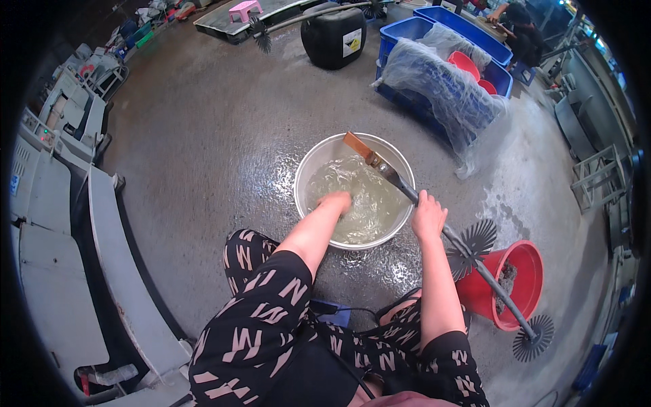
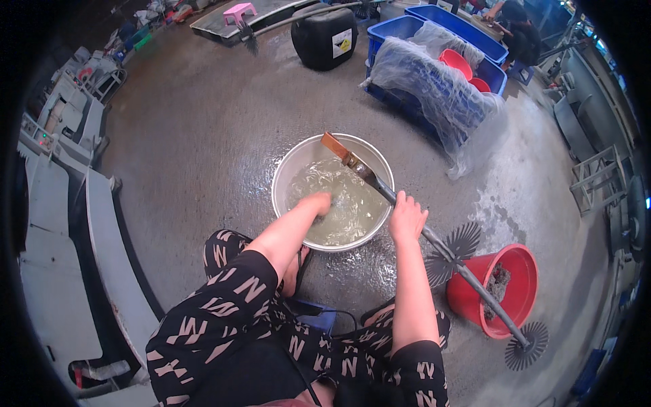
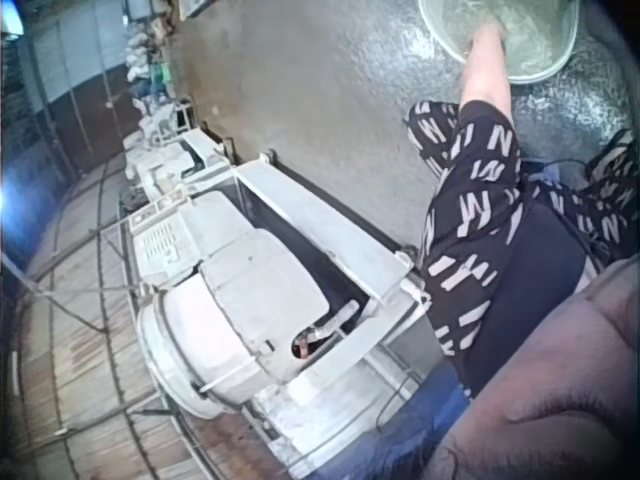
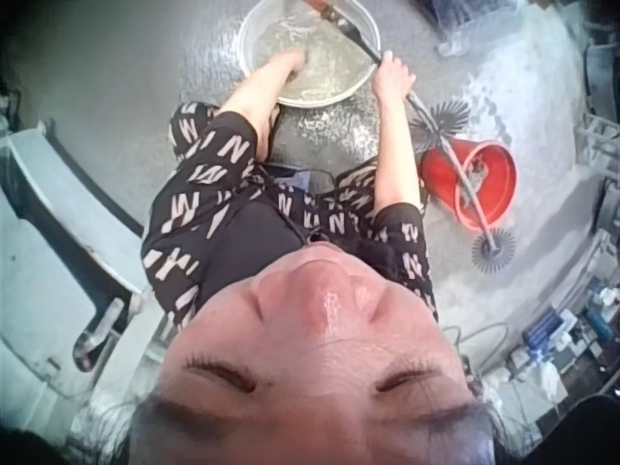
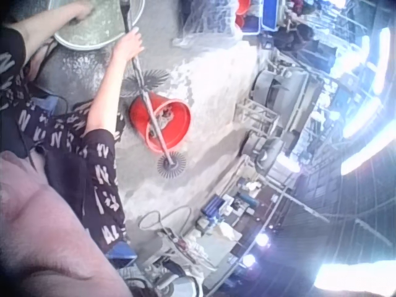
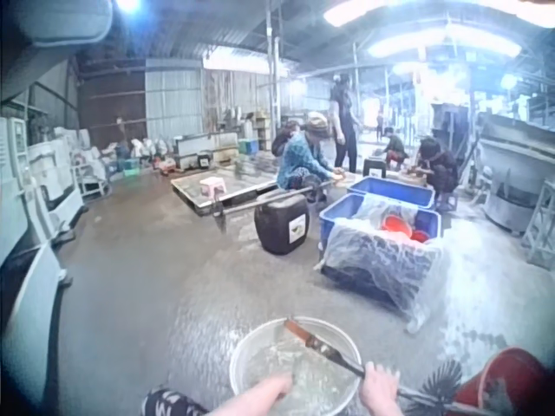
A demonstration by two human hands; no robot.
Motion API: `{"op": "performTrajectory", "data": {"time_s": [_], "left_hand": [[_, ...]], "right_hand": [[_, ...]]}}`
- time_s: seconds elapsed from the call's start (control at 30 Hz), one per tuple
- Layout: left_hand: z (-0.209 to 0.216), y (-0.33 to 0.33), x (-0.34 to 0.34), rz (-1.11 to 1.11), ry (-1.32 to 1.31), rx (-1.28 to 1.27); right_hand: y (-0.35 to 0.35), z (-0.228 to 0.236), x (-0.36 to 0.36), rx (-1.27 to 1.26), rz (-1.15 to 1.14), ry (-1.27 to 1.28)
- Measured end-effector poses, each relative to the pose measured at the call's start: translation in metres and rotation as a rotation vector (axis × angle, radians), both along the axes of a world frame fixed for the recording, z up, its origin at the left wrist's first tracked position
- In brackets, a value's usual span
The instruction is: The person sits on a small stool and scrubs the bristles of a mop head with a steel wool pad while rinsing it in a white bucket of water. They repeatedly dip the mop head into the bucket and scrub it, then transfer the cleaned mop head to a red bucket.
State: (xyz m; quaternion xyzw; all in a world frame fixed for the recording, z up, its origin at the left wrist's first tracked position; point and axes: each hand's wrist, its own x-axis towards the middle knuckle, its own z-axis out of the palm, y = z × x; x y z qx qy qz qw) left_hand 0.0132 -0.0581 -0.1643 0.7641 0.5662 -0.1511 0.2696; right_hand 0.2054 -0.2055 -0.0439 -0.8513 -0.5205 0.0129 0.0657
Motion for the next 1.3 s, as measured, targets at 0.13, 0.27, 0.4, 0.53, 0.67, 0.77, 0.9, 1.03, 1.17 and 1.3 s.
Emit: {"op": "performTrajectory", "data": {"time_s": [0.13,0.27,0.4,0.53,0.67,0.77,0.9,1.03,1.17,1.3], "left_hand": [[0.046,0.019,0.004,-0.053,-0.187,-0.082],[0.131,0.006,0.010,0.211,-0.786,0.412],[0.144,-0.008,0.029,0.084,-0.605,0.444],[0.133,-0.003,0.009,0.066,-0.484,0.350],[0.142,-0.012,0.010,0.045,-0.468,0.430],[0.132,-0.011,0.021,-0.086,-0.325,0.400],[0.078,-0.002,-0.003,-0.155,-0.073,0.223],[0.046,0.004,-0.005,0.048,0.088,0.002],[-0.001,0.005,-0.008,-0.190,0.076,-0.216],[0.032,0.019,-0.005,0.045,-0.313,-0.098]], "right_hand": [[-0.005,-0.005,0.003,-0.003,-0.010,-0.007],[-0.005,-0.005,0.002,0.016,-0.012,-0.023],[-0.001,-0.002,0.000,0.023,0.007,-0.032],[-0.002,-0.004,-0.001,0.001,-0.014,-0.019],[-0.002,0.001,0.000,-0.007,-0.007,-0.019],[0.000,-0.005,0.001,-0.003,-0.007,-0.038],[0.002,-0.003,0.003,0.038,-0.018,-0.014],[-0.003,-0.009,0.002,0.009,-0.008,-0.010],[-0.001,-0.006,0.000,-0.009,-0.006,-0.004],[-0.004,-0.005,0.001,-0.007,-0.009,-0.013]]}}
